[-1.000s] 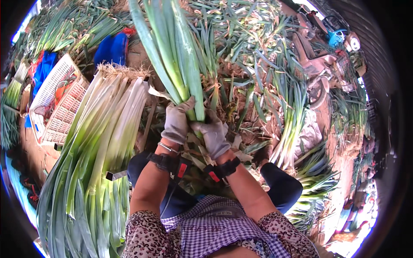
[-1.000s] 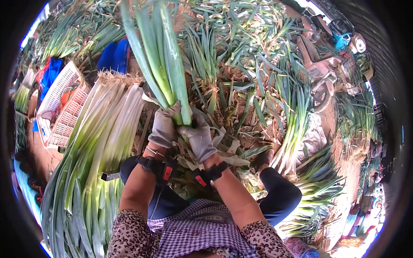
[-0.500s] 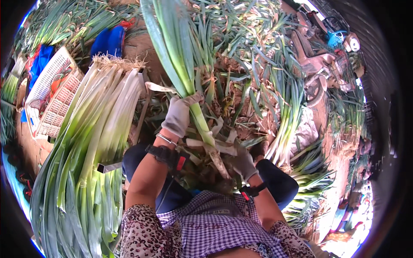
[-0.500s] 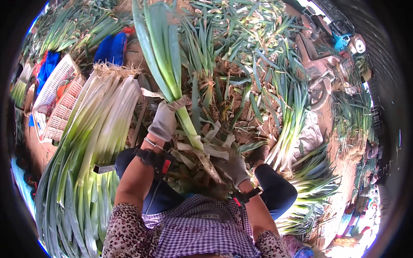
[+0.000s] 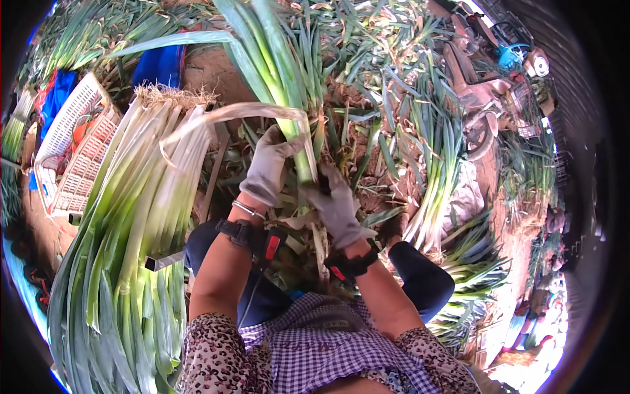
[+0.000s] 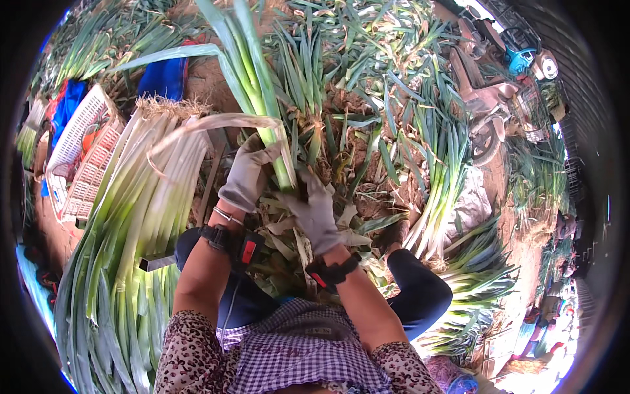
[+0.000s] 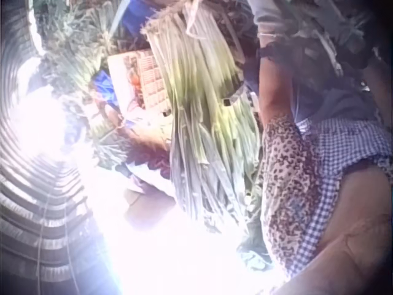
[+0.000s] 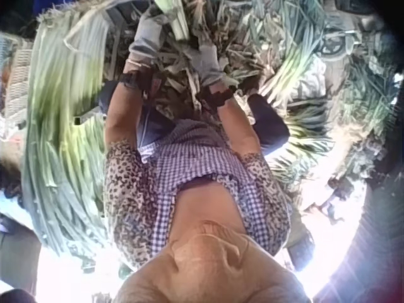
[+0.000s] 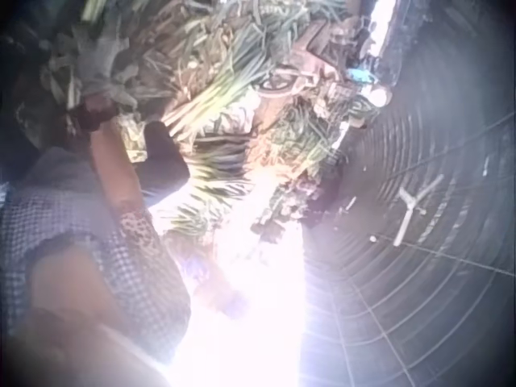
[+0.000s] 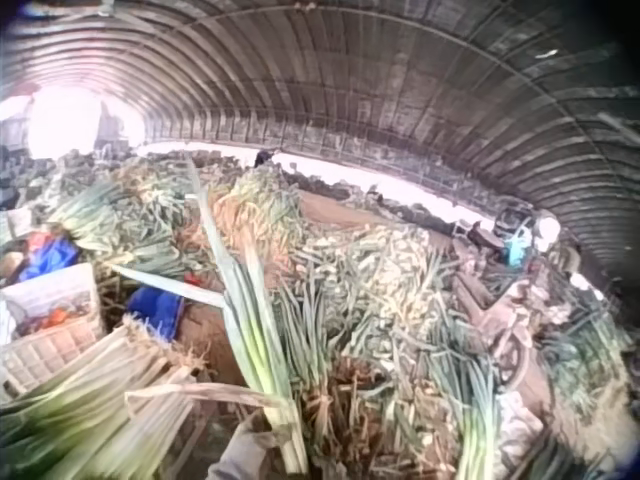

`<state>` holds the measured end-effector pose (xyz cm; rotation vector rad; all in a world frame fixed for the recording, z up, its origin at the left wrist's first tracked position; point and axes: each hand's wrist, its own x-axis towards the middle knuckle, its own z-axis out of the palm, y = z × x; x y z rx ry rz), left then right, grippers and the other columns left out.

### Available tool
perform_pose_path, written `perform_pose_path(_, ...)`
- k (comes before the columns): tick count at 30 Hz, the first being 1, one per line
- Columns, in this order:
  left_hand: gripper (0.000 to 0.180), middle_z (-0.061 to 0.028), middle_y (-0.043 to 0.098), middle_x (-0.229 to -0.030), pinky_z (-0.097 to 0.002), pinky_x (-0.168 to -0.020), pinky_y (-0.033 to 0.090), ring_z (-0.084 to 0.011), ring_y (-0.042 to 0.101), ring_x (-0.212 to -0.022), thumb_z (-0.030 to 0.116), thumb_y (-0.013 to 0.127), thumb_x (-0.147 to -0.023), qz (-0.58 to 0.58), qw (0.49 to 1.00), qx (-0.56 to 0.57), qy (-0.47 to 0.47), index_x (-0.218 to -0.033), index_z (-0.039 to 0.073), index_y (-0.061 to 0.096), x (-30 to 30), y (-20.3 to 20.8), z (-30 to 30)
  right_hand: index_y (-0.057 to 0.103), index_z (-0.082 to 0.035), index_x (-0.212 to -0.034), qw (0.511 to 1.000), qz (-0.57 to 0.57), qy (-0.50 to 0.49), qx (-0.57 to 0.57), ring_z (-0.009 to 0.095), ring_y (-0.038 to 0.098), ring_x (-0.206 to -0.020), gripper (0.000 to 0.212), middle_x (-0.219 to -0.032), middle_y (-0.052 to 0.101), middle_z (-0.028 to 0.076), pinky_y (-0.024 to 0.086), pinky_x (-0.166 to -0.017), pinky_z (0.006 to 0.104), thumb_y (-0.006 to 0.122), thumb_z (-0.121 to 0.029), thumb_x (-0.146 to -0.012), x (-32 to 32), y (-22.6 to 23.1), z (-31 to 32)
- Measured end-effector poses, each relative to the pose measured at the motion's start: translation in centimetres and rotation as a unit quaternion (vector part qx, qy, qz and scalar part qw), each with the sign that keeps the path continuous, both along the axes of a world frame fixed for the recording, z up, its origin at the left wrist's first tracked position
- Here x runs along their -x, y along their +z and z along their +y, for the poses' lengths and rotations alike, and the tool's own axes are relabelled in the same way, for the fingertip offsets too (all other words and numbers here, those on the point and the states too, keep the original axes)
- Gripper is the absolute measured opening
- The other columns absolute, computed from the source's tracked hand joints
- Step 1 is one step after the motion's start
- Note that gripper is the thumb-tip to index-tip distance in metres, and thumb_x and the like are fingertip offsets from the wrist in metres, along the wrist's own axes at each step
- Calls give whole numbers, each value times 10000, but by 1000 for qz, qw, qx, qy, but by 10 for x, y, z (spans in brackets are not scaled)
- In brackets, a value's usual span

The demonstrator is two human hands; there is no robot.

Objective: Trimming, cleaning, and organizing leeks in a large agricultural shed.

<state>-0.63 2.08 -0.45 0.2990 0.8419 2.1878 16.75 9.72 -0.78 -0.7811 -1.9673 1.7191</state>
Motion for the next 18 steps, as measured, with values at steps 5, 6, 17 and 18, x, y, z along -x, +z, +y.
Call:
perform_pose_path(5, 288, -122, 742, -1079, -335, -883, 602, -214, 733, -940, -88, 706, -921, -45, 996, 24, 73, -1196, -28, 648, -1, 6, -12, 660, -30, -1040, 988, 35, -89, 123, 76, 525, -713, 245, -848, 612, -37, 464, -625, 287, 814, -80, -856, 3, 15, -11)
perform_pose_path(6, 284, -124, 744, -1064, -341, -868, 609, -220, 737, -922, -92, 707, -916, -52, 994, 20, 91, -1187, -28, 649, 4, 8, -17, 675, -34, -1057, 984, -13, -109, 137, 95, 546, -698, 241, -844, 628, -32, 476, -622, 305, 809, -100, -868, -16, -13, 0)
perform_pose_path(17, 376, -150, 665, -1352, -476, -1008, 587, -278, 701, -1047, -30, 638, -980, 7, 999, 24, 44, -1349, -6, 569, 12, 18, -41, 644, -1, -1277, 995, -53, 65, -49, 199, 718, -981, 354, -1108, 731, 102, 577, -867, 350, 728, -81, -943, -24, 44, 27)
perform_pose_path(18, 396, -148, 666, -1351, -466, -996, 588, -277, 702, -1047, -23, 643, -980, 10, 1000, 2, 16, -1367, -3, 562, 10, 21, -38, 666, -9, -1216, 995, 13, 84, 59, 190, 714, -966, 314, -1097, 727, 99, 572, -863, 346, 753, -93, -927, -4, 62, 21)
